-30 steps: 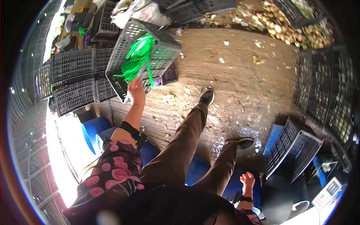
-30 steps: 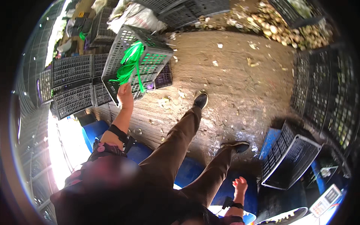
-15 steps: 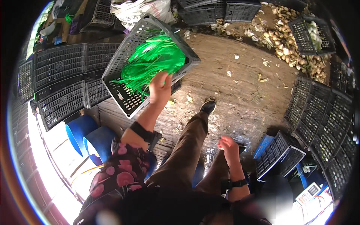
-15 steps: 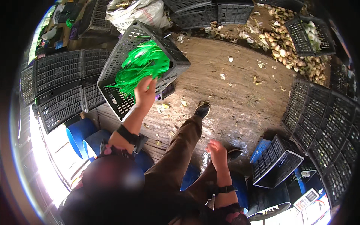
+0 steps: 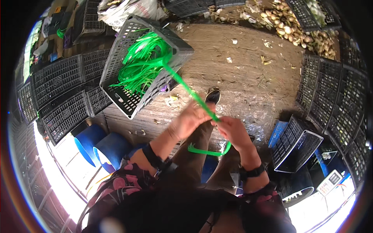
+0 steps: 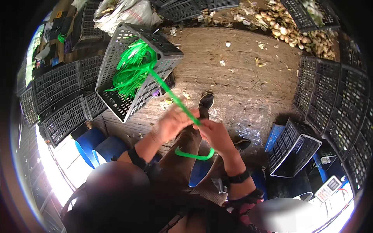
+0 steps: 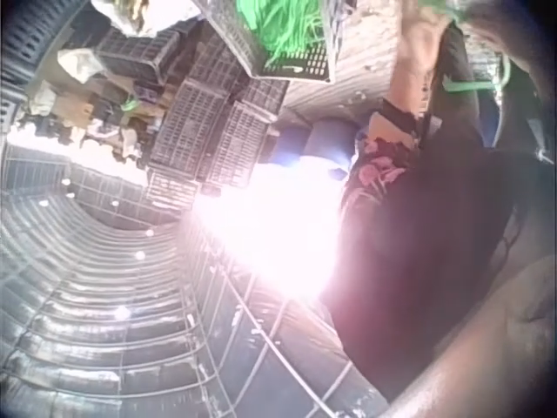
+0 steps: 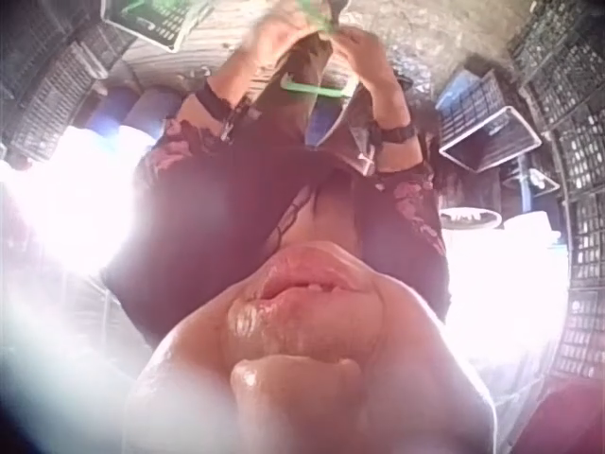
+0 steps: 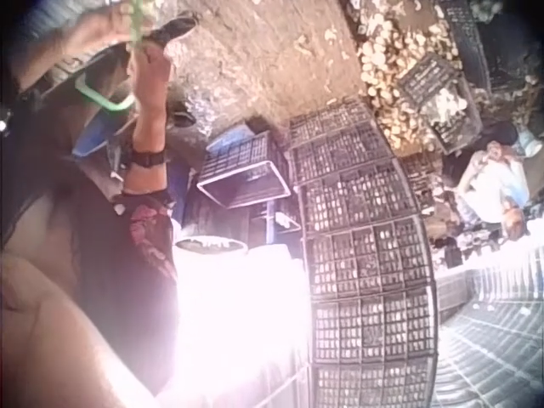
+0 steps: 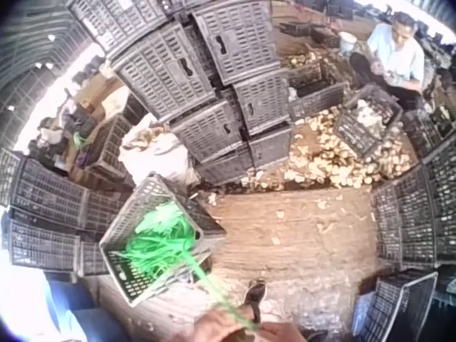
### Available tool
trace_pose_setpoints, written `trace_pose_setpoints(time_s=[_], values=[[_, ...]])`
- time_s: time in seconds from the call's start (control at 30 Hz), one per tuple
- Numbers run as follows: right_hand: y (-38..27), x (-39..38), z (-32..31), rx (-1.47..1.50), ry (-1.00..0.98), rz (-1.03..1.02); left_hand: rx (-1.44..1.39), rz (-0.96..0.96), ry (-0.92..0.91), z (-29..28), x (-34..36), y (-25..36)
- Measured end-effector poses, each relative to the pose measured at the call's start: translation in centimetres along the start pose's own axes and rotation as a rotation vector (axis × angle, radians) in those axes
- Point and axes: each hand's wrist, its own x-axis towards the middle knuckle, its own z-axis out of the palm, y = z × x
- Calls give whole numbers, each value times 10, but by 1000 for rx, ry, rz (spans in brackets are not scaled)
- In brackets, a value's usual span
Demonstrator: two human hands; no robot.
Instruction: Sorting garlic bulbs from a bucket into mesh bags and crates using a colander and scale.
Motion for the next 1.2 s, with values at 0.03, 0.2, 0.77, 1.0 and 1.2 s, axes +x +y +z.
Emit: trace_pose_setpoints(time_s=[0.03, 0.2, 0.77, 1.0, 1.2], values=[[12, -17, -7, -16, 19, 135, -63, 65, 120, -3, 15, 12], [101, -123, -61, 208, 101, 389, 46, 223, 219, -11, 68, 46], [409, -504, -13, 774, 76, 78, 1864, -638, -313, 361, 26, -185], [434, -575, -20, 1295, -13, -496, 1868, -705, -649, 476, 30, -399], [454, -494, -144, 1545, 649, -874, 1475, -456, -531, 339, 61, -590]])
